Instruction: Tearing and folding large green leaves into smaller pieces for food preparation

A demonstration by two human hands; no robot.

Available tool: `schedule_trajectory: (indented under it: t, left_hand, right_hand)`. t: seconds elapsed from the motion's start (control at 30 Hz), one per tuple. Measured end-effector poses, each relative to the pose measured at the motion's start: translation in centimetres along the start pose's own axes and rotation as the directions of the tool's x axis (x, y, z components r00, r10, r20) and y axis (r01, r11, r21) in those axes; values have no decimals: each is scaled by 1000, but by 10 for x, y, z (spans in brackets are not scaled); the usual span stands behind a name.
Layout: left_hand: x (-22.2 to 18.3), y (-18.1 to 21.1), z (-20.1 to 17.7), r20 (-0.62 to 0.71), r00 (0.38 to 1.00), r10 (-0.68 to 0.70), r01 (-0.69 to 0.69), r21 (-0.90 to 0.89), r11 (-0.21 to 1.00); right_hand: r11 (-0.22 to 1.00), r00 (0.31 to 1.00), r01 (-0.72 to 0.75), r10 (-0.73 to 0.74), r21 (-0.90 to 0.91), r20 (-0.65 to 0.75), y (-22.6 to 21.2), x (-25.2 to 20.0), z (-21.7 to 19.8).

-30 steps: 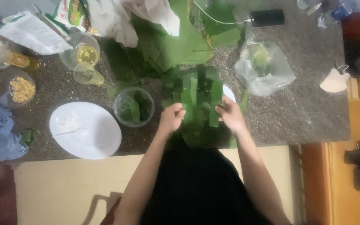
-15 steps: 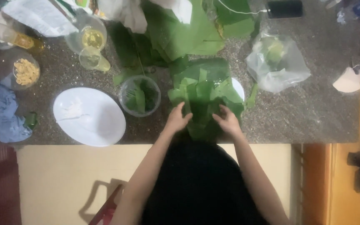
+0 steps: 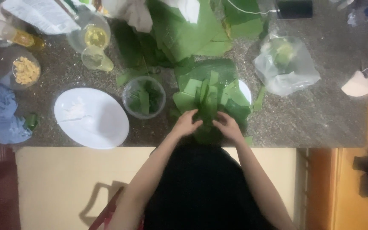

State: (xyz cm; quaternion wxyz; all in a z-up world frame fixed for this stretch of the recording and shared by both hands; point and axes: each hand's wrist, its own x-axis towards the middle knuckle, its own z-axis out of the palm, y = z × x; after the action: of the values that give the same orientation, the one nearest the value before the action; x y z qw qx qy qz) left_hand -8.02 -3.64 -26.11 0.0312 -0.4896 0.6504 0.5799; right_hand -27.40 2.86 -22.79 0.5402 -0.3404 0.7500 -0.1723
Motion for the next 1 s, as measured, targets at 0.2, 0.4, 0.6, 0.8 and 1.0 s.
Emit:
schedule_trajectory:
  t: [0.2,0.4,0.6,0.8,1.0]
  left_hand:
    - [-21,35,-16,27,994,-109,111,-61,992]
    - [21,-11,4,-167,980,-105,85,-125,988]
    - [-3,20,-22,-459,886,-67,-24,-188,982]
    - [-21,40,-32,-599,800,-28,-210,-322,923]
    - [-49,75,-41,-555,828,78,-419,-521,743]
  right_hand:
    - [998,999,-36,36,-43,19,-27,-5,-3]
    - [1000,1000,-9,10,-30,27,-22,0,-2]
    - [1000,1000,-20,20,19,-3,-24,0,-1]
    - [998,998,-44,42,-44,-46,-23,9,6]
    - [1000,996,18,-18,-3,-88,-44,-13,1]
